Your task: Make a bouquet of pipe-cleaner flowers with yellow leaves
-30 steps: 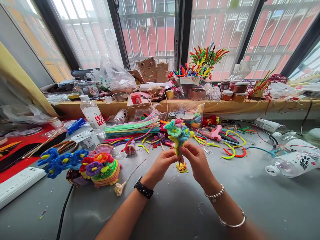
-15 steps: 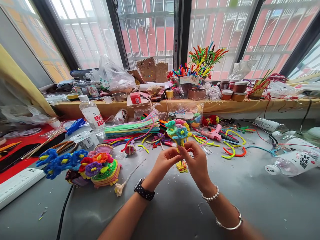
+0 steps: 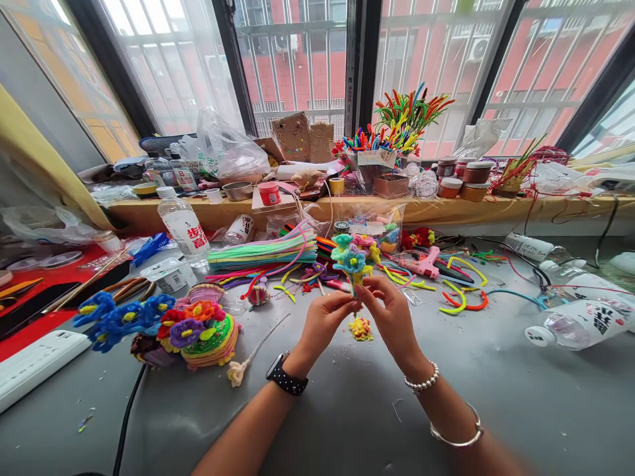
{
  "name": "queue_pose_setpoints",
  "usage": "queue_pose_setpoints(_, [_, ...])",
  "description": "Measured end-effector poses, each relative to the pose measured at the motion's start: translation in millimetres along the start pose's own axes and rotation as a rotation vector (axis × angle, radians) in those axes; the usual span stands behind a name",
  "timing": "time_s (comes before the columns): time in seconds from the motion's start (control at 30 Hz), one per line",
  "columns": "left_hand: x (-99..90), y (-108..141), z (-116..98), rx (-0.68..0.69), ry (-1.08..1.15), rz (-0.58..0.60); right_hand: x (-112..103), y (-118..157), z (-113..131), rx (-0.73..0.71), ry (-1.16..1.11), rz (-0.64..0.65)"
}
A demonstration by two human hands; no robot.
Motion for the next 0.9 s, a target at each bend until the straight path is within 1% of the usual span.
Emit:
queue_pose_setpoints(0.23, [1.0, -0.1, 1.7, 0.029, -0.034, 0.038, -0.6, 0.4, -1.2, 0.062, -0.031, 0.017])
queue_pose_setpoints(0.43, [1.6, -0.4, 3.0, 0.053, -0.070, 0.065, 0.2, -0.9, -4.1, 0.069, -0.027, 0.011])
queue_pose_setpoints(0.53, [1.8, -0.2, 0.7, 0.063, -0.086, 0.053, -0.9, -2.0, -5.4, 0.071, -0.013, 0.009])
queue_pose_setpoints(0.57, [1.9, -0.1, 0.0, 0.061, -0.089, 0.045, -2.4, -2.4, -4.8, 0.063, -0.004, -0.002])
queue_pose_setpoints(0.63, [1.8, 0.1, -0.8, 0.046, -0.085, 0.026, -8.2, -3.1, -0.9, 0.014, 0.028, -0.071])
queue_pose_setpoints(0.7, [1.8, 0.3, -0.5, 0.024, -0.070, 0.009, -15.6, -3.3, 5.6, -0.074, 0.068, -0.165])
queue_pose_setpoints(0.77, [1.7, 0.4, -0.1, 0.012, -0.062, -0.004, -20.5, -3.5, 11.2, -0.146, 0.087, -0.214])
queue_pose_setpoints(0.83, [1.8, 0.4, 0.0, 0.014, -0.072, -0.014, -21.9, -4.4, 13.2, -0.159, 0.063, -0.198])
queue_pose_setpoints(0.9, [1.9, 0.2, -0.1, 0.012, -0.089, -0.022, -20.8, -5.3, 12.3, -0.129, -0.003, -0.155])
Point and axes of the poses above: each hand's wrist, its own y-axis away from the middle knuckle, its own x-axis out of the palm, z = x × y, the point moved 4 cm from there along -y, towards the middle knuckle
